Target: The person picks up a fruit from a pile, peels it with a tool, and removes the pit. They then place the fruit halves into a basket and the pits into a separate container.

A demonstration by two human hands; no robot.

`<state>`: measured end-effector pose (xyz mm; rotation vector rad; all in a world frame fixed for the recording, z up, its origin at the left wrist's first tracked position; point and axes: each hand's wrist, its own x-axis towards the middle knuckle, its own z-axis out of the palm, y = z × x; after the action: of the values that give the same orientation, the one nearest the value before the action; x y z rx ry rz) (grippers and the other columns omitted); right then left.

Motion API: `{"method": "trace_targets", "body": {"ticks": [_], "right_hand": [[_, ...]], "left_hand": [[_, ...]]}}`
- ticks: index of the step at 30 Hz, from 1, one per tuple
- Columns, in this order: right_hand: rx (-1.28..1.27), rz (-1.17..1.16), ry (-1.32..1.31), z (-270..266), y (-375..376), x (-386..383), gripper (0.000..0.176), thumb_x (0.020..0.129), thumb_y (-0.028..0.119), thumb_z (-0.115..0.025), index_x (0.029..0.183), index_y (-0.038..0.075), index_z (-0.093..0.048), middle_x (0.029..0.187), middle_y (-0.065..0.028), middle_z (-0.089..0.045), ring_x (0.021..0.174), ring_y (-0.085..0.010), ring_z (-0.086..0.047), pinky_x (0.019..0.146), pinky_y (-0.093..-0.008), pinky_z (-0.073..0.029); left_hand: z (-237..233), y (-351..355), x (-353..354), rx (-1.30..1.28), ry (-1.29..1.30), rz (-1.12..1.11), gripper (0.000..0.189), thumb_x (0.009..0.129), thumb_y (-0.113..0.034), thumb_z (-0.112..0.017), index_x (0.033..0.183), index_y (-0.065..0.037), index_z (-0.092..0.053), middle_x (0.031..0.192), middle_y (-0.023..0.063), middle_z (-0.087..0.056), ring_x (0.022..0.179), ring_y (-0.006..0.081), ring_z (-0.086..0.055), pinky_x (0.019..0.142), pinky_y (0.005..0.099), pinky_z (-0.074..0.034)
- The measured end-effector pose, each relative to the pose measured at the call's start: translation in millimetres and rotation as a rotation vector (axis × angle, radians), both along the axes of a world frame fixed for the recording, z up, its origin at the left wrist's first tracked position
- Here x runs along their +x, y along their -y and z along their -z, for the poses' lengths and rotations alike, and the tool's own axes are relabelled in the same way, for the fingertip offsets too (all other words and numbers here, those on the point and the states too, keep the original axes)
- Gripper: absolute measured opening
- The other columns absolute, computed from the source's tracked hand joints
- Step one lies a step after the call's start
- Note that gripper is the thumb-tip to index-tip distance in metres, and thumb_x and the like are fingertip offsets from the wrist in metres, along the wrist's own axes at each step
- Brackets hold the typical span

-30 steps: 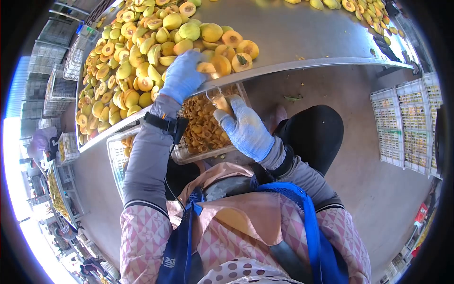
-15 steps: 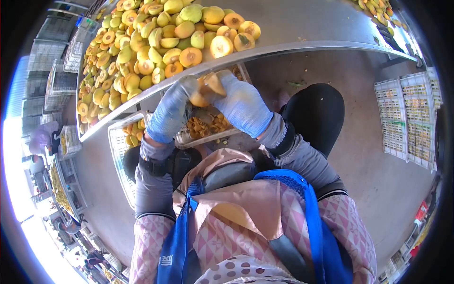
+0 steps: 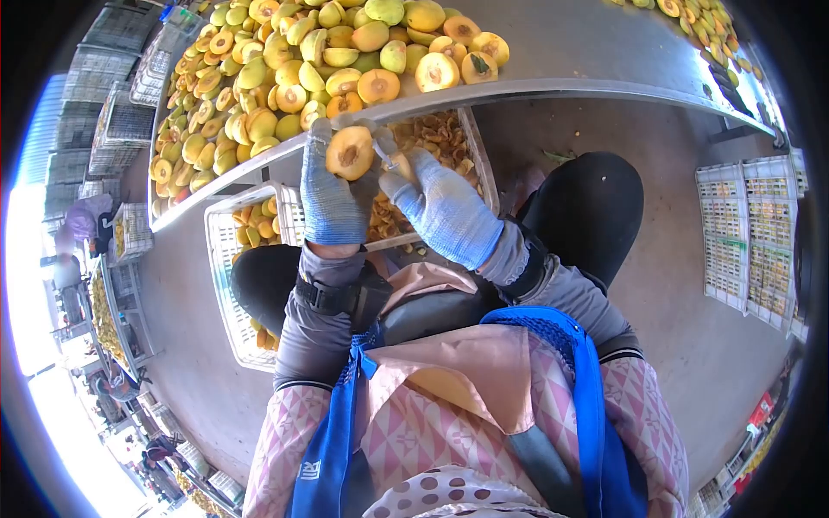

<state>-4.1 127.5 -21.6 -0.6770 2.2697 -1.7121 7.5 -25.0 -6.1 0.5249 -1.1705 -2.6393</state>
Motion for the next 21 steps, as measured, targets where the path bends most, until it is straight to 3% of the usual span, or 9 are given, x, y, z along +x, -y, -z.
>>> {"method": "trace_targets", "body": {"ticks": [8,14,17,21], "right_hand": [[-0.18,-0.033,0.183,-6.8,9.5,-2.3,0.032,0.097,0.025,-0.057,0.11,-0.004,-0.054,0.088,-0.0194,-0.064,0.081,-0.0304,-0.064,0.071,-0.036,-0.05],[-0.455,-0.11,0.36,-17.1,10.9,5.7,0.029,0.096,0.022,-0.057,0.11,-0.004,-0.056,0.093,-0.0173,-0.064,0.085,-0.0251,-0.063,0.076,-0.0335,-0.05],[-0.384,-0.154,0.365,-16.6,10.0,3.4,0.028,0.094,0.019,-0.058,0.109,-0.005,-0.056,0.094,-0.018,-0.065,0.087,-0.0274,-0.064,0.076,-0.035,-0.051],[-0.252,-0.173,0.19,-5.4,6.9,3.3,0.027,0.093,0.016,-0.059,0.109,-0.004,-0.056,0.094,-0.0208,-0.065,0.089,-0.035,-0.065,0.075,-0.0389,-0.052]], "left_hand": [[-8.3,-26.0,-2.7,-0.101,-0.058,-0.063,0.045,0.101,-0.042,-0.044,0.117,-0.001,-0.054,0.103,0.0166,-0.065,0.09,0.0283,-0.065,0.081,0.0396,-0.054],[-11.0,-33.8,2.6,-0.6,-0.236,-0.065,0.048,0.102,-0.042,-0.037,0.111,0.001,-0.056,0.094,0.0167,-0.066,0.084,0.0242,-0.066,0.076,0.0359,-0.054],[-6.7,-30.6,2.5,-0.614,-0.223,-0.057,0.047,0.102,-0.042,-0.037,0.108,0.001,-0.057,0.092,0.0161,-0.066,0.081,0.024,-0.066,0.073,0.034,-0.054],[-12.7,-46.9,3.6,-0.39,-0.085,-0.179,0.048,0.102,-0.042,-0.038,0.106,0.001,-0.058,0.089,0.015,-0.067,0.079,0.022,-0.065,0.073,0.0315,-0.054]]}}
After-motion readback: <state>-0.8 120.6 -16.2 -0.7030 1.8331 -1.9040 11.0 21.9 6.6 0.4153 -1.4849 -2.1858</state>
